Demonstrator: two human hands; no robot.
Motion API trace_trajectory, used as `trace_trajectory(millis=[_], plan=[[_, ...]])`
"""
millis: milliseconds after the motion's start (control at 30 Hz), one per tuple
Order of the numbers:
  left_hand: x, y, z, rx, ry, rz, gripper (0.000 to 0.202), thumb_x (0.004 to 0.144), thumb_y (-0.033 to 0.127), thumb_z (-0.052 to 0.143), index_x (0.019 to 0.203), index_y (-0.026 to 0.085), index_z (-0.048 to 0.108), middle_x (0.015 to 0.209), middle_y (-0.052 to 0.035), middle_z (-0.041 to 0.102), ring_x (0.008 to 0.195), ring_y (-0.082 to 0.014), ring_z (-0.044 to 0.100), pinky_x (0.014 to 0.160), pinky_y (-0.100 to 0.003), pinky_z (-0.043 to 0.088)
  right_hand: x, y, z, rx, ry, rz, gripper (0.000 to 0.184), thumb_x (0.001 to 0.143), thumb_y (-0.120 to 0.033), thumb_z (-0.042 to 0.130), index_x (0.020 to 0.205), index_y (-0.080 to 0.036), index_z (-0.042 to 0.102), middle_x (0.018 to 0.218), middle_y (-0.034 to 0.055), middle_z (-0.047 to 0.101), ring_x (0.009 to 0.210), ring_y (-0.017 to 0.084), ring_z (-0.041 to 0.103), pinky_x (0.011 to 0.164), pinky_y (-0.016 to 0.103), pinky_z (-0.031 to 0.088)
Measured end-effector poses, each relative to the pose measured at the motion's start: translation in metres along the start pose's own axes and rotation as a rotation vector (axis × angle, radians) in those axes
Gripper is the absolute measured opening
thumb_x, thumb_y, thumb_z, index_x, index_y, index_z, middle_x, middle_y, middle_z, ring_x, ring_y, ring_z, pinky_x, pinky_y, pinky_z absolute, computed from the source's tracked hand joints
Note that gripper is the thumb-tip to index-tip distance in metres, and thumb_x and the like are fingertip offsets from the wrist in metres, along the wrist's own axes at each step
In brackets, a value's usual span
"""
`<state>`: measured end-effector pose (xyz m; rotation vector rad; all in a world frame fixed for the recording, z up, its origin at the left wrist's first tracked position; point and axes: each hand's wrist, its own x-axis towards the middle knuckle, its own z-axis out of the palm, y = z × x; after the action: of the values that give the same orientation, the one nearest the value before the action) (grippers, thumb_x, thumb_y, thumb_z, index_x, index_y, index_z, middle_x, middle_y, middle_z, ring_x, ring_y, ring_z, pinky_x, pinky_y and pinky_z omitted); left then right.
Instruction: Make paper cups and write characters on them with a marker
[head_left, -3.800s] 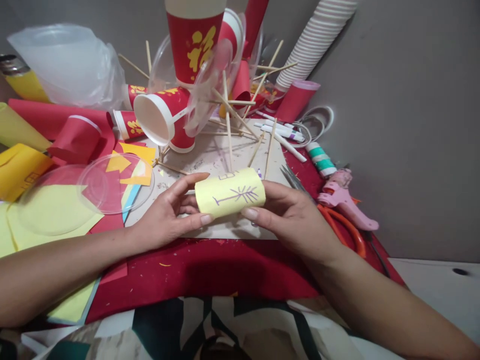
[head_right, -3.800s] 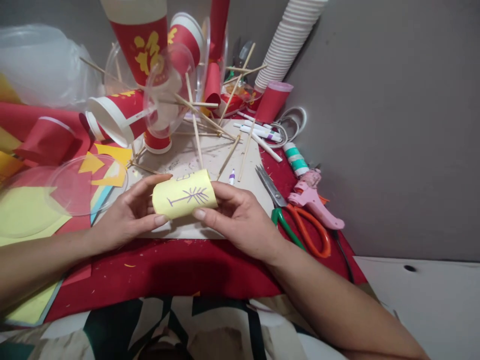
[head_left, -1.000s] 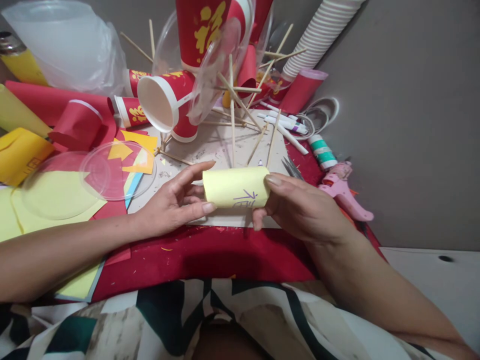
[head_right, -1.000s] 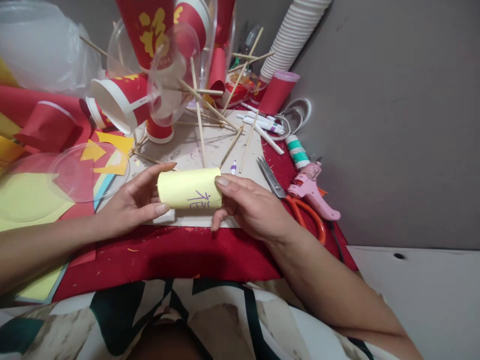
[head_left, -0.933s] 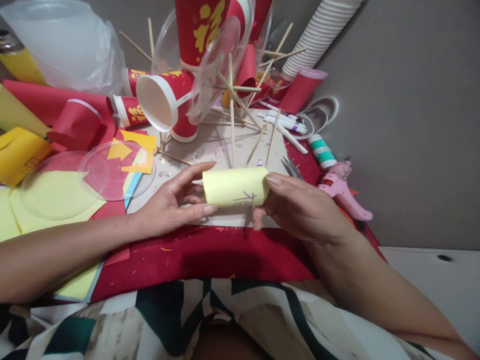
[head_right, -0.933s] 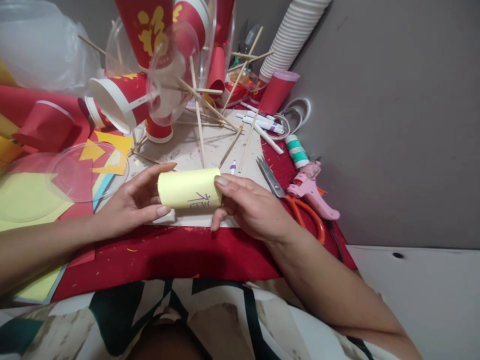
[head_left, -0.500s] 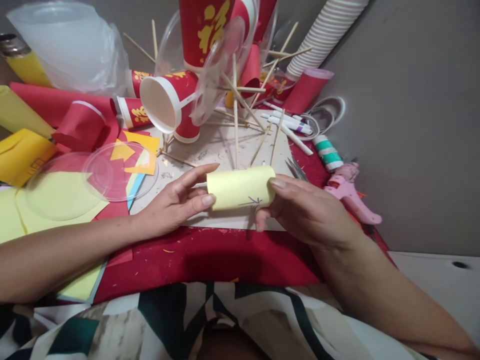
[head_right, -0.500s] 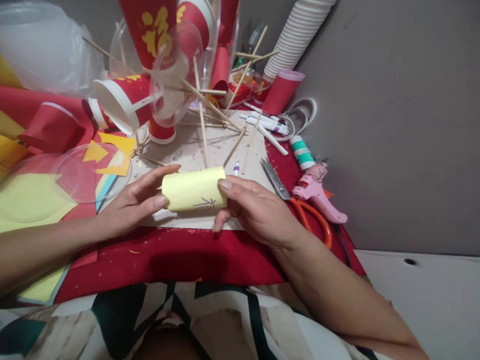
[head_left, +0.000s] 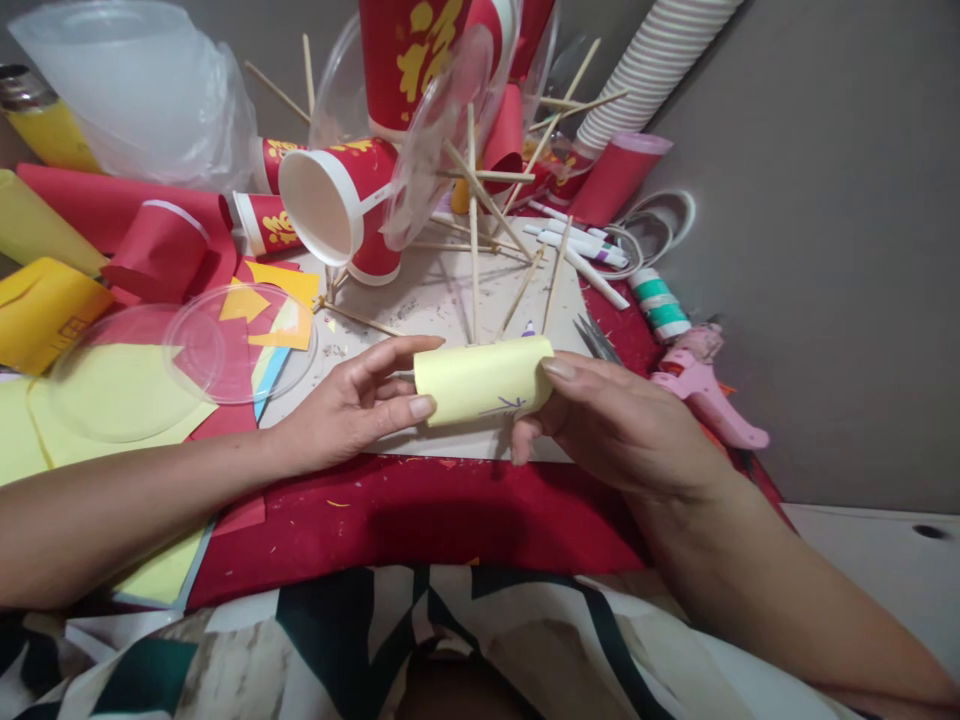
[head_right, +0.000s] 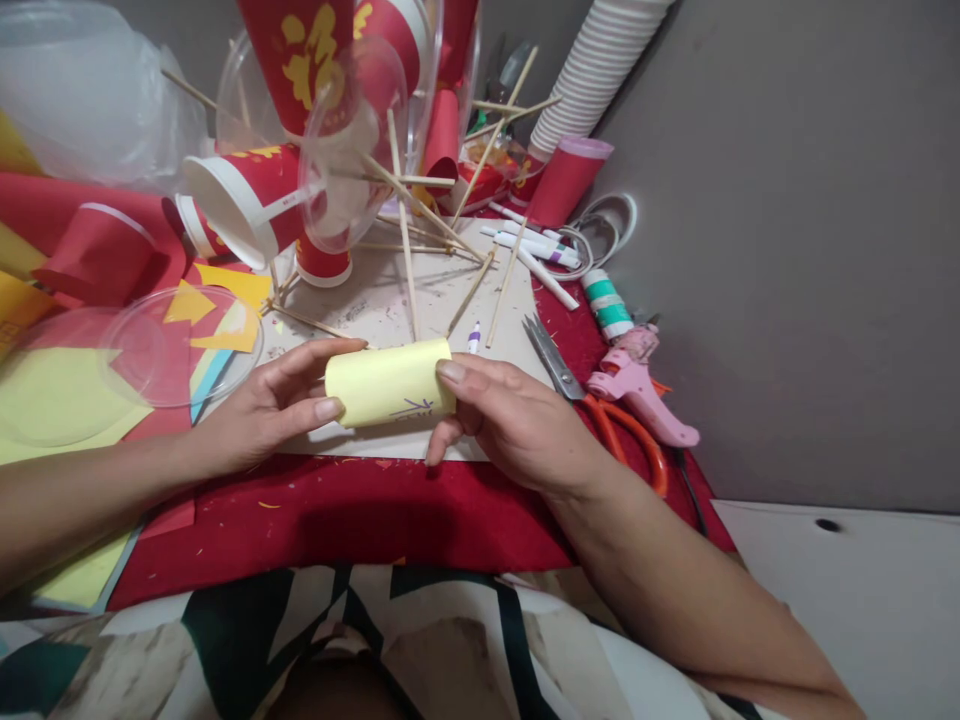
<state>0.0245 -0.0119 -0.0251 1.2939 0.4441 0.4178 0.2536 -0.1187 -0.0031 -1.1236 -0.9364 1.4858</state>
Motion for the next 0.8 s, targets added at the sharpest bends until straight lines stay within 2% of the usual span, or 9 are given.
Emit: trace_trajectory(millis=[233, 400, 533, 633, 800], plan=[[0.0017, 0.0041, -0.0008, 0.029, 0.027, -0.081, 0.067, 0.082, 0.045, 0.082, 0.141, 0.025, 0.057, 0.129, -0.0083, 0.067, 0.097, -0.0192, 0.068, 0.088, -0.032, 0.057, -0.0005, -0.0007, -0.0001, -0.005, 0.009, 0.002, 0.037, 0.084, -0.052, 0.08, 0.093, -0.017, 0.074, 0.084, 0.0029, 0.077, 0.053, 0.016, 0.073, 0.053, 0.025, 0.064], [0.0021, 0.0067, -0.0012, 0.003, 0.039, -0.146, 0.065, 0.083, 0.051, 0.08, 0.139, 0.024, 0.06, 0.125, -0.0073, 0.067, 0.094, -0.0173, 0.066, 0.082, -0.028, 0.055, -0.0018, -0.0023, 0.0016, -0.033, -0.01, 0.007, 0.038, 0.083, -0.054, 0.08, 0.088, -0.016, 0.076, 0.075, 0.0021, 0.074, 0.055, 0.017, 0.073, 0.056, 0.025, 0.064], [0.0038, 0.0075, -0.0023, -0.051, -0.038, -0.183, 0.061, 0.084, 0.047, 0.081, 0.136, 0.022, 0.062, 0.114, -0.0068, 0.072, 0.095, -0.0177, 0.068, 0.084, -0.027, 0.054, -0.0037, -0.0034, 0.0007, -0.075, -0.038, 0.017, 0.039, 0.084, -0.056, 0.078, 0.087, -0.017, 0.077, 0.07, 0.002, 0.073, 0.056, 0.017, 0.073, 0.059, 0.026, 0.063], [0.0046, 0.0085, -0.003, -0.085, -0.083, -0.199, 0.063, 0.083, 0.043, 0.082, 0.138, 0.022, 0.061, 0.116, -0.0068, 0.075, 0.099, -0.0177, 0.07, 0.086, -0.026, 0.054, -0.0048, -0.0032, -0.0021, -0.099, -0.045, 0.008, 0.041, 0.086, -0.057, 0.076, 0.091, -0.016, 0.078, 0.072, 0.003, 0.075, 0.058, 0.017, 0.073, 0.06, 0.027, 0.063], [0.0052, 0.0088, -0.0031, -0.123, -0.075, -0.224, 0.062, 0.079, 0.038, 0.086, 0.134, 0.022, 0.064, 0.114, -0.0068, 0.077, 0.098, -0.0182, 0.073, 0.084, -0.025, 0.057, -0.0036, -0.0004, 0.0011, -0.151, -0.026, -0.014, 0.044, 0.087, -0.06, 0.073, 0.092, -0.016, 0.078, 0.071, 0.0035, 0.074, 0.059, 0.018, 0.072, 0.06, 0.029, 0.063]])
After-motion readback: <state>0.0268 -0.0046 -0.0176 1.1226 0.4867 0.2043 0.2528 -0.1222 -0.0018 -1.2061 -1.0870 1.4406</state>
